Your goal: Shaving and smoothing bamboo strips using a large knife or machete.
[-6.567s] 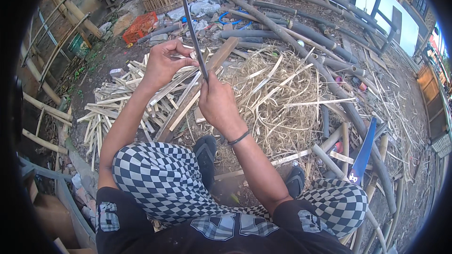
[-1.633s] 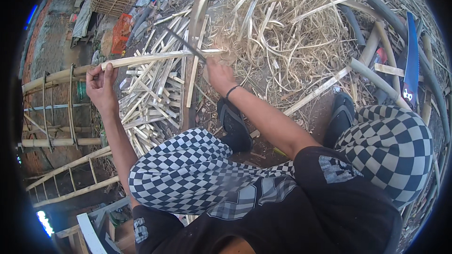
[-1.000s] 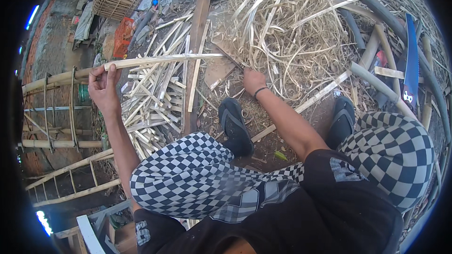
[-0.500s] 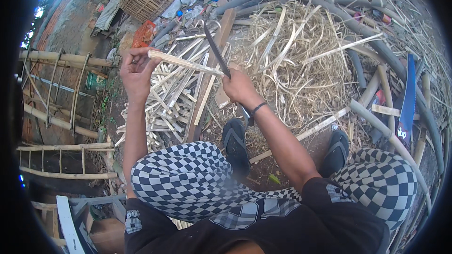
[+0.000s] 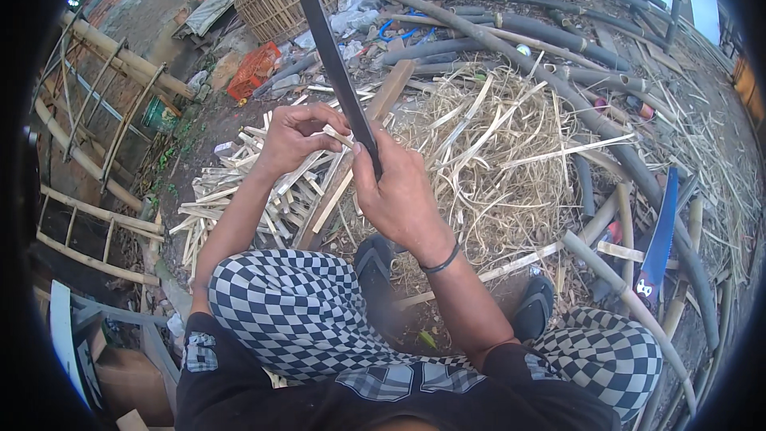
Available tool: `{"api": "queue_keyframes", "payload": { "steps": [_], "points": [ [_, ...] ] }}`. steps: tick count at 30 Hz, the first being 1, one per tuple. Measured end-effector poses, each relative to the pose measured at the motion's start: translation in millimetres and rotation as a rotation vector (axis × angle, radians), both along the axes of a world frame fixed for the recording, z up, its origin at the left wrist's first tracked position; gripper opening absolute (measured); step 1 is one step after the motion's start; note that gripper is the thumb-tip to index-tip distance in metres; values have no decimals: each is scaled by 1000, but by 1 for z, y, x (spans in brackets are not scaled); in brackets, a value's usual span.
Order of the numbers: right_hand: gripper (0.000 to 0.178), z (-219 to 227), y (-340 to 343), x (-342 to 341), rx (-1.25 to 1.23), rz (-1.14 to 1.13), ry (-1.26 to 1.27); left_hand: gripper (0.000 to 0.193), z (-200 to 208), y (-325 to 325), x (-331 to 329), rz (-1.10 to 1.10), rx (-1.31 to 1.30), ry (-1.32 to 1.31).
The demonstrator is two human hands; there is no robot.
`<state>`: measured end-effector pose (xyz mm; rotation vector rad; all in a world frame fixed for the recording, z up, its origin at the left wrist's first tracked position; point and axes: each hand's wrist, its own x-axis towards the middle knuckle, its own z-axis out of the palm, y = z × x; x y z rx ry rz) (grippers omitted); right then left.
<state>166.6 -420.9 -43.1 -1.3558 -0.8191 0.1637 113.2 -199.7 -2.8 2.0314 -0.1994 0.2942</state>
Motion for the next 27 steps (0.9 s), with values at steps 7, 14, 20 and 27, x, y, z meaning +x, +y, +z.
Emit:
{"api": "queue_keyframes", "payload": {
  "steps": [7,14,20,27],
  "points": [
    [33,2,-4,-8,-26,-9,-39,20,-3,-4,0,-100,-106,85],
    [31,0,-4,-9,-80,-38,-83,16,-18,-2,2,-187,-147,136],
    [32,-2,-2,-10,-67,-49,-118,28,-31,4,3,-176,-135,151],
    [33,0,-3,-12,-81,-26,-132,31,-33,4,4,-162,-172,148]
  ]
}}
